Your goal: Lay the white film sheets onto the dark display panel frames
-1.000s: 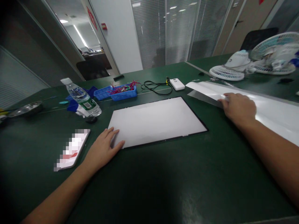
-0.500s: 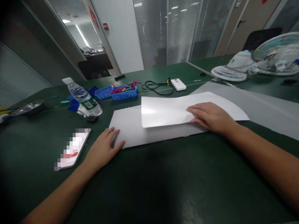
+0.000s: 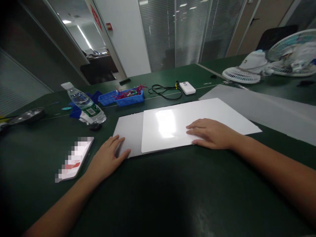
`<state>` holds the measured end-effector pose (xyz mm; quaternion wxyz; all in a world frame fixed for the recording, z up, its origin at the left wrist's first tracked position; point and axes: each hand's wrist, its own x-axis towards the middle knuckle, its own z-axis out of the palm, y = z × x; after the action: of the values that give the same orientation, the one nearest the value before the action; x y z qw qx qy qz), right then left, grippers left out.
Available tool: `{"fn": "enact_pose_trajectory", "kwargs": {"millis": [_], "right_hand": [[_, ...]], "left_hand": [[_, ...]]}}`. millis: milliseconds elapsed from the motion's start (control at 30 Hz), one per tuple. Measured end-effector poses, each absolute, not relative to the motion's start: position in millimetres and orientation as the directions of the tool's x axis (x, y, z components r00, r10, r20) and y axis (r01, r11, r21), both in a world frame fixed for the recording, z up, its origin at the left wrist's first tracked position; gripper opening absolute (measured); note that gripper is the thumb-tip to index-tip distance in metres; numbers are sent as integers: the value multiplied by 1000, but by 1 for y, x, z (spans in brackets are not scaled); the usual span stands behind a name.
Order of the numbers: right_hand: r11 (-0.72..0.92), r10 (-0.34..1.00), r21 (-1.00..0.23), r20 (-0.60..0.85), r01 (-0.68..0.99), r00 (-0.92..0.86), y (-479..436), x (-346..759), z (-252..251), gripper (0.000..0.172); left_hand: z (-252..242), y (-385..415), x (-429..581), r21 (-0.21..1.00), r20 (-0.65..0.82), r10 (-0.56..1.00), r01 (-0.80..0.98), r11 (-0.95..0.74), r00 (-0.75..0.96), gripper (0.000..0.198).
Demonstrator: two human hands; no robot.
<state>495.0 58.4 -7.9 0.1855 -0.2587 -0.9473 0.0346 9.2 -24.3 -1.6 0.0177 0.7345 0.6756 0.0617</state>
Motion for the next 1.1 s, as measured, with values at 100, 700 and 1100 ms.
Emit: {"fn": "enact_pose_trajectory", "kwargs": {"millis": [100, 700, 1100], "right_hand": [[885, 464, -137, 325, 445, -824, 55, 488, -11, 55], [473, 850, -105, 315, 875, -422, 76, 528, -14, 45], [709, 693, -162, 342, 686, -635, 65, 507, -14, 63]], "left_hand": [[-3, -24, 8, 108, 67, 995, 991, -83, 76, 75], [-2, -24, 7, 115, 65, 993, 988, -103, 96, 74], [-2, -25, 5, 198, 59, 993, 974, -110, 100, 84]]}}
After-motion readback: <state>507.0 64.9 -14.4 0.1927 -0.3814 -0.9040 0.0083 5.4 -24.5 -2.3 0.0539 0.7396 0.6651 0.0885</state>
